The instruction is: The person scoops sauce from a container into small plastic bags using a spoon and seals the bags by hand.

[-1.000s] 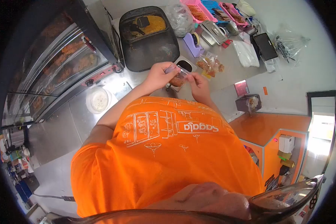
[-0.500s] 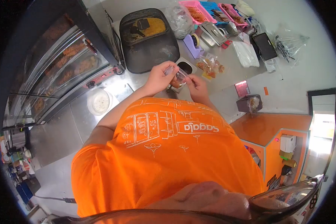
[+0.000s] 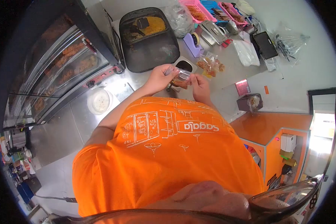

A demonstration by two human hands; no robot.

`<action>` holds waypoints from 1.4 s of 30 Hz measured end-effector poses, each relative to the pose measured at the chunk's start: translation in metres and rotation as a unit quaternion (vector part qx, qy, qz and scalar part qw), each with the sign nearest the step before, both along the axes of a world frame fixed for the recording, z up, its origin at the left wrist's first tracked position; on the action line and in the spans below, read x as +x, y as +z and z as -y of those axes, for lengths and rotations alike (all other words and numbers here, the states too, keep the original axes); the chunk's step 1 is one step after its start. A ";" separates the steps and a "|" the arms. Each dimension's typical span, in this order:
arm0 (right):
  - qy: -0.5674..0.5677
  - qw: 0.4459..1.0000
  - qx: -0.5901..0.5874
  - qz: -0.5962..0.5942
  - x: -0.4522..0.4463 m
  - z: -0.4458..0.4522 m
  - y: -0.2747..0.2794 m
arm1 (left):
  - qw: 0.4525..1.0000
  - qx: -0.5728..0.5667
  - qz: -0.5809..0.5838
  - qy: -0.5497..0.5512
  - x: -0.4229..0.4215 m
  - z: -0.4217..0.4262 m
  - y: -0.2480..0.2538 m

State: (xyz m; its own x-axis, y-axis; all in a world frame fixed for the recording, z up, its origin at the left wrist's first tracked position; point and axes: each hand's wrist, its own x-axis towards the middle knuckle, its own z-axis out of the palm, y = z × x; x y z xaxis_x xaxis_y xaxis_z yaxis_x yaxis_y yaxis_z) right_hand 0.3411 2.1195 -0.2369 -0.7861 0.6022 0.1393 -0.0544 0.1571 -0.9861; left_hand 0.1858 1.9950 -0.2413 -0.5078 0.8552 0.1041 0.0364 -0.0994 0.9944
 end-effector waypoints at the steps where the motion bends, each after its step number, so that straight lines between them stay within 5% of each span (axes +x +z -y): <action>1: 0.010 1.000 -0.006 0.013 -0.001 0.000 0.000 | 0.999 0.034 -0.005 0.012 0.001 -0.001 -0.002; 4: 0.043 0.999 -0.028 -0.014 -0.002 0.004 -0.001 | 0.998 -0.031 0.042 0.037 0.005 0.007 0.028; 7: 0.063 0.992 0.105 0.004 -0.001 0.004 0.007 | 0.999 -0.006 0.037 0.038 0.002 0.006 0.019; 10: 0.059 0.992 0.116 0.005 -0.001 0.007 0.011 | 0.998 -0.022 0.050 0.037 -0.001 0.007 0.022; 19: -0.003 1.000 -0.022 -0.015 0.001 0.004 -0.001 | 0.996 -0.041 0.082 -0.021 0.002 0.011 0.026; 28: -0.079 0.995 -0.030 -0.050 -0.003 0.008 -0.002 | 0.996 -0.032 0.049 -0.066 0.013 0.009 0.014; 34: 0.003 0.996 -0.081 -0.034 0.002 0.011 -0.006 | 0.991 -0.014 0.133 -0.023 0.012 0.008 0.015; 42: 0.035 0.998 -0.050 -0.025 0.007 0.007 -0.012 | 0.996 -0.018 0.073 -0.041 0.011 0.012 0.008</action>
